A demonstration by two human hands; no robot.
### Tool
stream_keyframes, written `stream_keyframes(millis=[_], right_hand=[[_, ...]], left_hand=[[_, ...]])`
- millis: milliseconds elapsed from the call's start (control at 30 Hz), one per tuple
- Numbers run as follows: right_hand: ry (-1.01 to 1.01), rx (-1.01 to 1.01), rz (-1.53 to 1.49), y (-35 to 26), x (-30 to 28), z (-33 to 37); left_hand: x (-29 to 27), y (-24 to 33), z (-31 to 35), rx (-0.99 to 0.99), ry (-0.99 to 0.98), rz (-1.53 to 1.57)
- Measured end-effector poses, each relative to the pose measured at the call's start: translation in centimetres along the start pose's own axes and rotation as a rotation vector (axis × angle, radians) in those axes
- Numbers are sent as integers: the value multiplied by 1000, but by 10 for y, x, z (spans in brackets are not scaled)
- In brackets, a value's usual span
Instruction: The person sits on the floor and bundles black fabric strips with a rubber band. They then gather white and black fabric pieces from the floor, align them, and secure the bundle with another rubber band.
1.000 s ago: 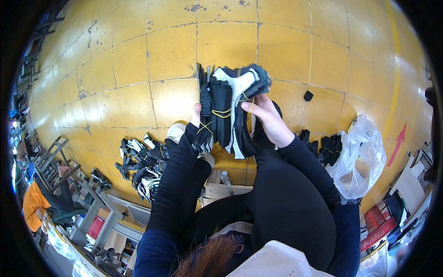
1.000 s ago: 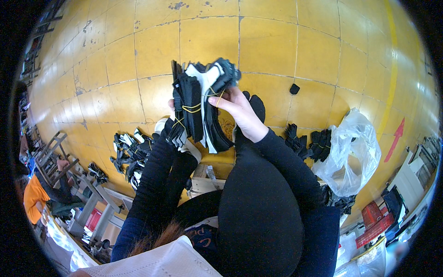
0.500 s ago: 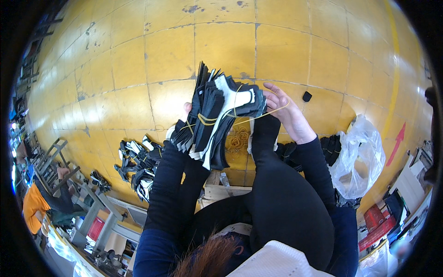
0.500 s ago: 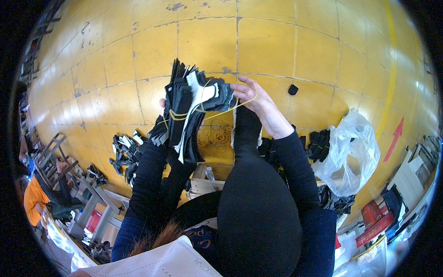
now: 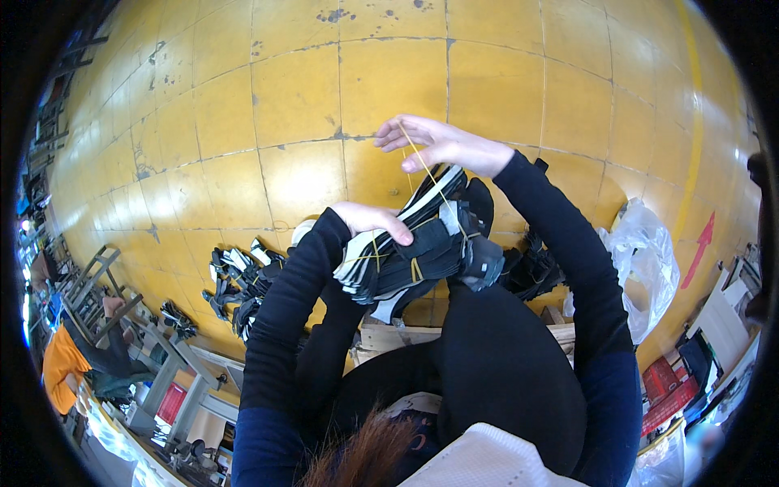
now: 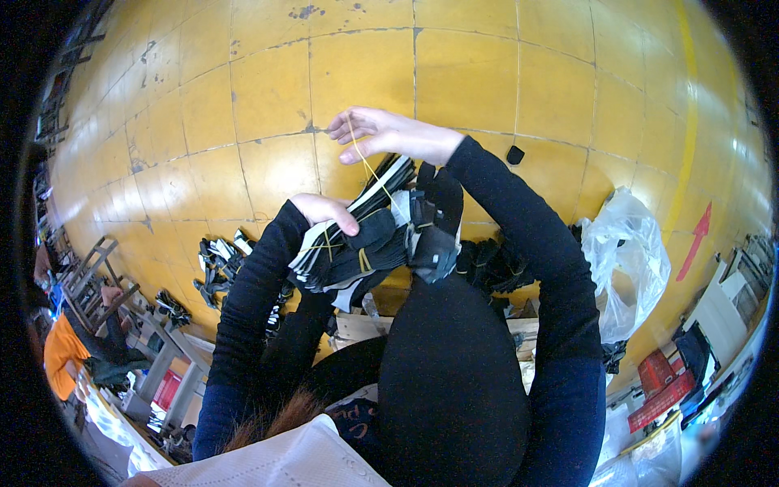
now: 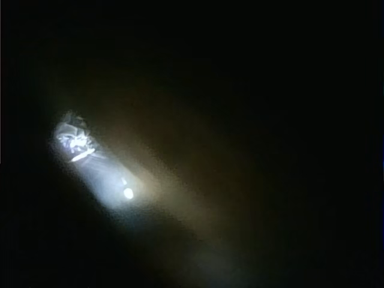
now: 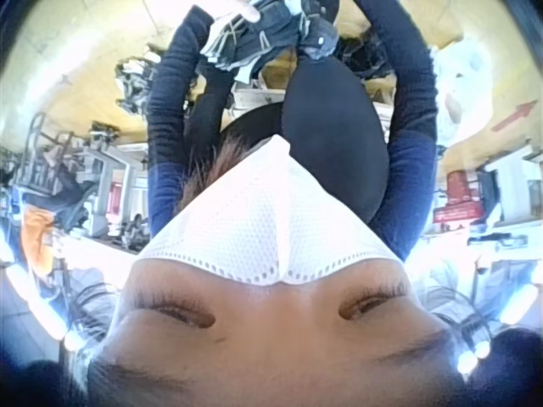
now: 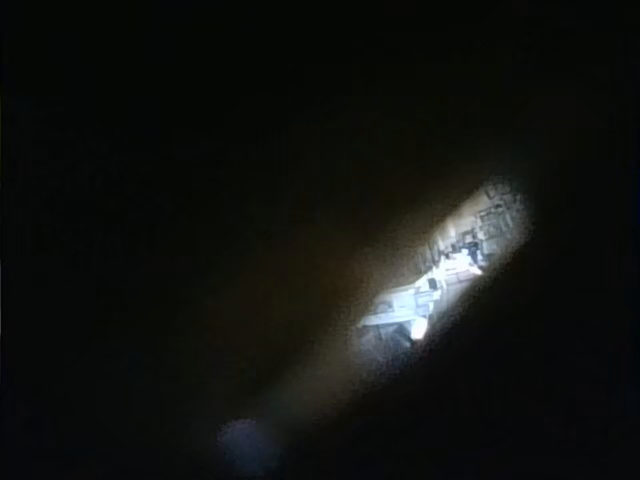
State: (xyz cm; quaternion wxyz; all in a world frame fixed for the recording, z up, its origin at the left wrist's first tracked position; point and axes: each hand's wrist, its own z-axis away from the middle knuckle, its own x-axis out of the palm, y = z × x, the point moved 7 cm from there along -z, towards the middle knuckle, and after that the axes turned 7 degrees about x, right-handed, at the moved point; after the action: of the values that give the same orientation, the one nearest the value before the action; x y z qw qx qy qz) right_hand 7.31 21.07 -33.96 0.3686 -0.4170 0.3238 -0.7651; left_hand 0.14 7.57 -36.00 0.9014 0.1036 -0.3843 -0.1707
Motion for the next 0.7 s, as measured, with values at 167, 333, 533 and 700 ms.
stream_keyframes(millis=[167,333,533,700], right_hand=[[-138,-194,681,-32,32,2],[-174,-458,678,-61,68,42],[-309,37,103,-12,66,85],[452,403,203,36,-5,123]], left_hand=[[-11,-13,-27,110,181,8],[-28,-37,-48,256,267,200],[-61,-67,-53,476,420,570],[-79,-63,-35,703,511,799]])
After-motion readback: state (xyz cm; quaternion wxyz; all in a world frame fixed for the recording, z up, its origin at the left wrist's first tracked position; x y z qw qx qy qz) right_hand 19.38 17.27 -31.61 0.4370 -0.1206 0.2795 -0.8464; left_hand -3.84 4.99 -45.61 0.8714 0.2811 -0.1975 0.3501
